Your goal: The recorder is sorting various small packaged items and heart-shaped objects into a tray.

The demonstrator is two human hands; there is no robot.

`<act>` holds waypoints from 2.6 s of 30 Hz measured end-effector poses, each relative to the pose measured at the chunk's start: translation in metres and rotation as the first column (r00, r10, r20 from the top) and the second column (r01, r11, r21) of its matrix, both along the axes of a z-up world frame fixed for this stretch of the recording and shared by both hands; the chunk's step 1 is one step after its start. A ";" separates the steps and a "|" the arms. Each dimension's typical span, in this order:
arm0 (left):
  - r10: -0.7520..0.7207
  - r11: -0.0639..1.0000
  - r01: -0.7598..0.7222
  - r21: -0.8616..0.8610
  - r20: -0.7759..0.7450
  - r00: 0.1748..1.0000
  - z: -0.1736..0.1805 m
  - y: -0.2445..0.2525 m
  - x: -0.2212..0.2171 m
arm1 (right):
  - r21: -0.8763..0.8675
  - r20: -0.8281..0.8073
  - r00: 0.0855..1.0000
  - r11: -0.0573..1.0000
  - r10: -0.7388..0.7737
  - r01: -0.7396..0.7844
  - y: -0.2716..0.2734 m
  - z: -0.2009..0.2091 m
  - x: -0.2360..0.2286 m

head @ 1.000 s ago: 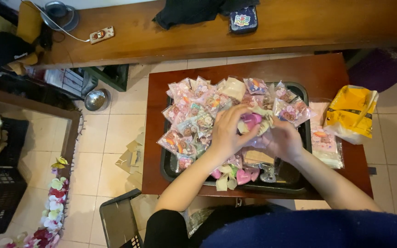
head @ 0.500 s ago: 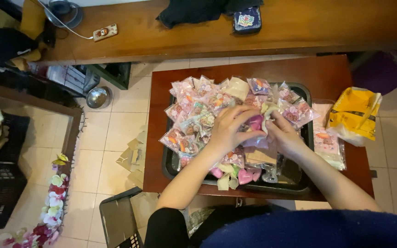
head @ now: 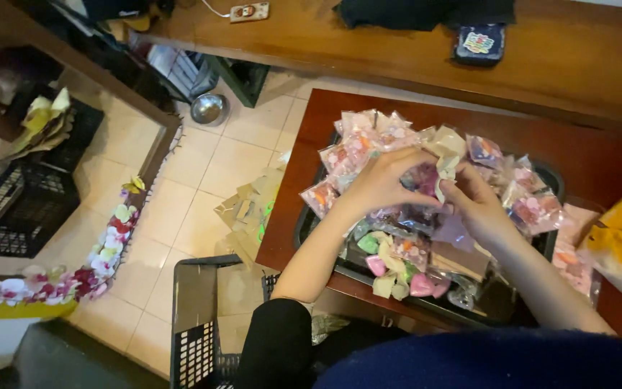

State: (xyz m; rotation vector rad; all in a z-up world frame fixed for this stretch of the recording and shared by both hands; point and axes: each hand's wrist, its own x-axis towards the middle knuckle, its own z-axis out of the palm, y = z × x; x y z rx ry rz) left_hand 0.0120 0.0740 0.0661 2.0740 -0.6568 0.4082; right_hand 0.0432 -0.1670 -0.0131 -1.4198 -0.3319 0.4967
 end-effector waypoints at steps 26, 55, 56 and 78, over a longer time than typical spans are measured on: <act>-0.054 0.992 0.041 -0.122 -0.108 0.993 -0.030 -0.002 0.018 | 0.084 0.210 0.972 0.992 -0.107 0.091 0.019 0.022 -0.005; -0.383 0.827 0.220 -0.517 -0.234 0.894 -0.053 -0.014 0.020 | 0.152 0.505 0.852 0.986 -0.137 0.068 0.017 0.017 -0.006; -0.422 0.803 0.232 -0.549 -0.248 0.872 -0.053 -0.014 0.019 | 0.118 0.438 0.892 0.991 -0.110 0.064 0.014 0.014 -0.005; -0.169 0.949 0.104 -0.298 -0.202 0.965 -0.018 -0.026 0.004 | 0.210 0.058 0.936 0.921 -0.347 0.328 0.021 0.010 -0.013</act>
